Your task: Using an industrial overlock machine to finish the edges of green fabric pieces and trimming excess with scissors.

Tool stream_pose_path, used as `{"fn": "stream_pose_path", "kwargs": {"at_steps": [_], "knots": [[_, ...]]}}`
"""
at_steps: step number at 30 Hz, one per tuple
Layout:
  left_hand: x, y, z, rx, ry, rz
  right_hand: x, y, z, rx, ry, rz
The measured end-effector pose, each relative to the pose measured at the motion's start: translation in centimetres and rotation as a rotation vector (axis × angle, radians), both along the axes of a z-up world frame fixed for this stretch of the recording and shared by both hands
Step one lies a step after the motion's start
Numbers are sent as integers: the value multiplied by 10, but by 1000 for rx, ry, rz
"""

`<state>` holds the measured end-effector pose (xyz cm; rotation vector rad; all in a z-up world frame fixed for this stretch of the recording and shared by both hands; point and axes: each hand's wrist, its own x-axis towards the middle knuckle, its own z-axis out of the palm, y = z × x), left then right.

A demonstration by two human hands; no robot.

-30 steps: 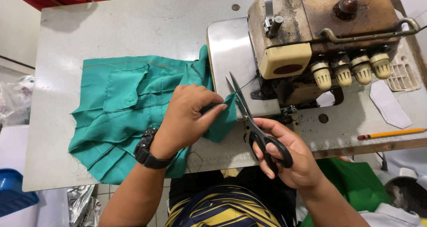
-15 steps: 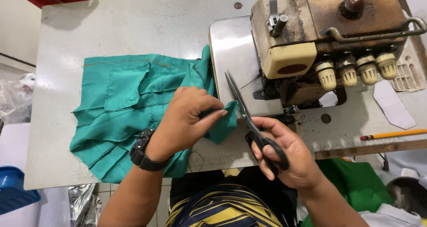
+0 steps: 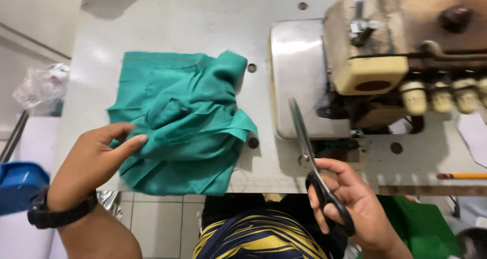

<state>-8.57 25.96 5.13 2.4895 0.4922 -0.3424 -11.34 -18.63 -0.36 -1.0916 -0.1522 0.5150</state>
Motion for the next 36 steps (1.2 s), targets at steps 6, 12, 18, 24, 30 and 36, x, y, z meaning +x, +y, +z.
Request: {"fn": "stream_pose_path", "kwargs": {"at_steps": [6,12,18,24,30,36], "knots": [[7,-3,-27,89,-746,-263,-12,12,-26,-48,31,8],[82,-16,-60,210,-654,-273,-30,8,-19,-471,117,119],[116,11,-74,262,69,63,-43,6,-31,-484,91,174],[40,-63,-47,-55,-369,-177,-18,26,-11,-944,-250,222],[-17,-92,-70,-326,-573,-233,-7,47,-35,-917,-394,195],[-23,-97,-75,-294,-669,-72,-2,65,-37,-959,-539,157]]}}
